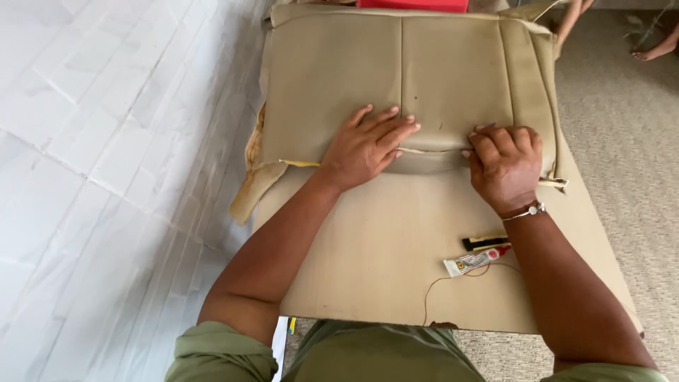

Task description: Applying adhesive to the edges of a leather cover and bonding it to foam padding to assemble a cushion.

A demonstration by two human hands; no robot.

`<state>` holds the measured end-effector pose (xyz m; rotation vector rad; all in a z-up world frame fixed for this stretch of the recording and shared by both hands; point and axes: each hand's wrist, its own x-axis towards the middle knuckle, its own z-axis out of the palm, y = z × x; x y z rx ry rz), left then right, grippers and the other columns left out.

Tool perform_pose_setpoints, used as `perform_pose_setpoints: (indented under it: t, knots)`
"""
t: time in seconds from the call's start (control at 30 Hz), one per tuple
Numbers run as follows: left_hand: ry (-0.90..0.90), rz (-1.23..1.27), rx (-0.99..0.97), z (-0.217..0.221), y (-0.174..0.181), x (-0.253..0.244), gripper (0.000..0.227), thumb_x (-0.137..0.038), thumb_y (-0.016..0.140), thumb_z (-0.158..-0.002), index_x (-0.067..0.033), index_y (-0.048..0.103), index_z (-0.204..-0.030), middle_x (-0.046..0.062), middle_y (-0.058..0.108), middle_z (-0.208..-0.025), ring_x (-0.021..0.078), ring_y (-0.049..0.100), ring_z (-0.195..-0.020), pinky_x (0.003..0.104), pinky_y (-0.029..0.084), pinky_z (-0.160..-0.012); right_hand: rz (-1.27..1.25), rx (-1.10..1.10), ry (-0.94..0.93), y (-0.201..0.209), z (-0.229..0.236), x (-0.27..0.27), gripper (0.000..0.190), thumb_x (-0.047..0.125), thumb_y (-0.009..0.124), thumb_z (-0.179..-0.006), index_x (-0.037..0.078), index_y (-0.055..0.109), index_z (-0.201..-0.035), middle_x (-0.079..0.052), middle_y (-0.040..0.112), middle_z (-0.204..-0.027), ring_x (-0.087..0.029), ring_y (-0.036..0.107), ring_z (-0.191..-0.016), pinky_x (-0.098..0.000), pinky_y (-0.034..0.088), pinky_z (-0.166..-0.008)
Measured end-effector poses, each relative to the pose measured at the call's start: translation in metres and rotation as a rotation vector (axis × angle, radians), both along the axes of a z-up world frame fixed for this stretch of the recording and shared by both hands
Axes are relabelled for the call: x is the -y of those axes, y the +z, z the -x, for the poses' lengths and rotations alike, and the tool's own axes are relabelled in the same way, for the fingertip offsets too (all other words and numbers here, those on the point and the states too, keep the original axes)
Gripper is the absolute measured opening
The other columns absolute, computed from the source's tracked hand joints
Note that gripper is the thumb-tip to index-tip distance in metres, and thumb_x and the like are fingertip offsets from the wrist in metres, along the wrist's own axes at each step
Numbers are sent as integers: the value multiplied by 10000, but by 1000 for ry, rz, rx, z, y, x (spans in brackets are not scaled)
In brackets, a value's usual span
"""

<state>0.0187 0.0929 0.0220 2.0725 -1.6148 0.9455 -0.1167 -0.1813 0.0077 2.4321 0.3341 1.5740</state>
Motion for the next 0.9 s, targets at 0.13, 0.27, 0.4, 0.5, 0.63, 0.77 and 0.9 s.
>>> perform_pose_setpoints:
  t: [0.13, 0.27, 0.4, 0.5, 0.63, 0.77, 0.9]
  knots:
    - [57, -56, 42, -3, 0, 4, 544, -386, 695, -991, -229, 520, -1483, -22, 545, -1524, 230, 513, -1414, 527, 345, -1181, 13, -36, -23, 11, 4, -2, 245, 222, 823, -839, 171, 787, -1076, -22, 727, -1079, -252, 667, -990, -430, 526, -952]
    - [147, -55, 71, 6, 8, 6, 617, -408, 689, -931, -227, 510, -1494, 57, 421, -1612, 316, 439, -1462, 606, 356, -1163, 4, -87, -26, 31, 7, -21, 409, 256, 757, -872, 105, 717, -1250, -97, 713, -1206, -297, 686, -1073, -475, 489, -1060]
    - [208, -95, 65, 1, -8, 9, 643, -425, 646, -945, -258, 457, -1536, 36, 440, -1611, 294, 454, -1465, 612, 311, -1185, -7, -146, 54, 45, 10, -57, 586, 374, 588, -1024, -1, 575, -1474, -212, 629, -1426, -373, 645, -1260, -547, 398, -1133]
    - [201, -90, 67, -1, -7, 9, 590, -397, 642, -986, -247, 462, -1528, 38, 451, -1604, 289, 492, -1441, 602, 328, -1181, 36, -192, -33, 18, -3, -52, 789, 343, 802, -838, 25, 562, -1519, -214, 599, -1470, -381, 561, -1368, -574, 376, -1158]
    - [207, -77, 22, 3, 0, 11, 645, -411, 647, -937, -257, 456, -1533, 22, 502, -1562, 270, 539, -1404, 588, 371, -1159, 46, -152, -40, 4, -13, -41, 734, 367, 792, -829, 107, 615, -1492, -143, 638, -1443, -325, 598, -1327, -542, 412, -1136]
    - [308, -163, -78, -3, 3, 20, 772, -486, 680, -856, -274, 422, -1552, -32, 543, -1515, 221, 562, -1380, 552, 394, -1140, 44, -110, -43, 3, -14, -43, 645, 409, 736, -904, 126, 634, -1475, -116, 650, -1423, -305, 602, -1303, -530, 411, -1132]
    - [311, -243, -178, -10, 7, 24, 769, -521, 697, -822, -310, 470, -1526, -67, 546, -1498, 224, 556, -1376, 540, 405, -1120, 13, -140, -26, 8, -10, -47, 673, 439, 713, -932, 81, 603, -1490, -151, 626, -1436, -340, 584, -1316, -555, 409, -1125]
